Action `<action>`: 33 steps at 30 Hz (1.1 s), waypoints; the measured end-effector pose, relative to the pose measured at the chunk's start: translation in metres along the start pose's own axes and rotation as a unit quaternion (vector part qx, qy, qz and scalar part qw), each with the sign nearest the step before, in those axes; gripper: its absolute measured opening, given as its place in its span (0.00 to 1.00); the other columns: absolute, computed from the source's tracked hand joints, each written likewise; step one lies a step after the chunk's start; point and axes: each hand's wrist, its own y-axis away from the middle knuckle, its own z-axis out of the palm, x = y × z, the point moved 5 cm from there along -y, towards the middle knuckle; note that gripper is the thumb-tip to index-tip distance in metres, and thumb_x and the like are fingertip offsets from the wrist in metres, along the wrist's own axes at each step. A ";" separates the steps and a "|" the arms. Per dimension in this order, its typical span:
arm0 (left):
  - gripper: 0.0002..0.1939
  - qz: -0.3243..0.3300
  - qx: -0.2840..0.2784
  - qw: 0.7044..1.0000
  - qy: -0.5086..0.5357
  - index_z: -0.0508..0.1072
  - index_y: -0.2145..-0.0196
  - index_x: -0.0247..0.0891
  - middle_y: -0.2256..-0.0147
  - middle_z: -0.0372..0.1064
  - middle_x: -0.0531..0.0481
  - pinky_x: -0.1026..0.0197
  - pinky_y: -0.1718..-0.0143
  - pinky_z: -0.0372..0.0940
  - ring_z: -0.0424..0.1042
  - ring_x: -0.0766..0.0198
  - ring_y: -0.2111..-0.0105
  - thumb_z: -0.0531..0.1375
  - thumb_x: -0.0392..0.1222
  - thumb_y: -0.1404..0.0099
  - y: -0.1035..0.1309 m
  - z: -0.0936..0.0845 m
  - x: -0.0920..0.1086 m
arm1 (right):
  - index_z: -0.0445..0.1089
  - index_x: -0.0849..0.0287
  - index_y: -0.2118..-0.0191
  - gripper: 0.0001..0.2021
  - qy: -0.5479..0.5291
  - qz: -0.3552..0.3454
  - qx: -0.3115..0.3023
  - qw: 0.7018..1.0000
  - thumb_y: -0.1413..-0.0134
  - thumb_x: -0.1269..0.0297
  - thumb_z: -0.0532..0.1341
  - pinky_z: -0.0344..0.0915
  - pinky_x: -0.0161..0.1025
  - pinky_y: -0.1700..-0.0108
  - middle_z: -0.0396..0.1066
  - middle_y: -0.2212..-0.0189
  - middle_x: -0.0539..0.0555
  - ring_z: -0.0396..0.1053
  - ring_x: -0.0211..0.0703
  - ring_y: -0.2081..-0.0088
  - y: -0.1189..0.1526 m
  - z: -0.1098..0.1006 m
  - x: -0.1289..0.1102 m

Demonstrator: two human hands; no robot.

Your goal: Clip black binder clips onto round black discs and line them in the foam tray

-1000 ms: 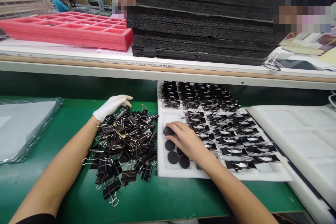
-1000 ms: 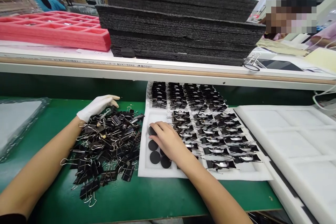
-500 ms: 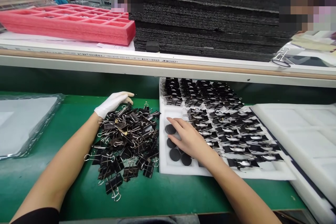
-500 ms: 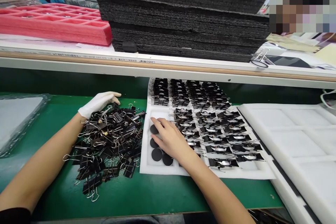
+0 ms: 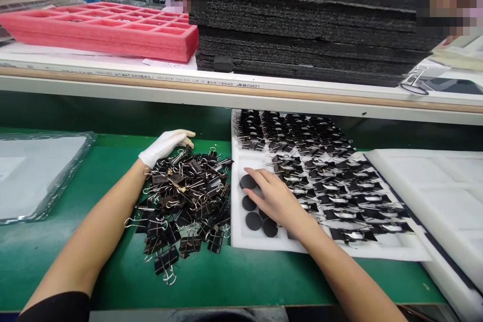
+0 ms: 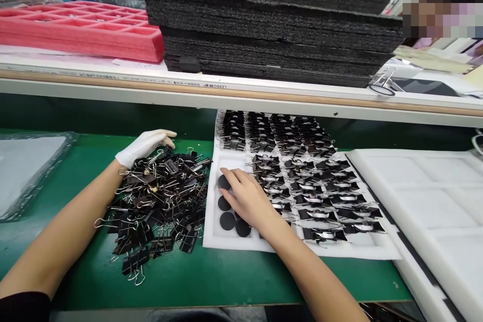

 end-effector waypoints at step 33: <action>0.36 0.006 -0.004 1.000 0.017 0.79 0.46 0.33 0.60 0.82 0.38 0.51 0.48 0.70 0.79 0.50 0.56 0.62 0.68 0.36 -0.004 0.000 -0.009 | 0.59 0.57 0.35 0.20 0.016 -0.011 -0.021 1.000 0.28 0.67 0.55 0.74 0.58 0.49 0.71 0.49 0.63 0.72 0.59 0.50 0.002 0.004 0.002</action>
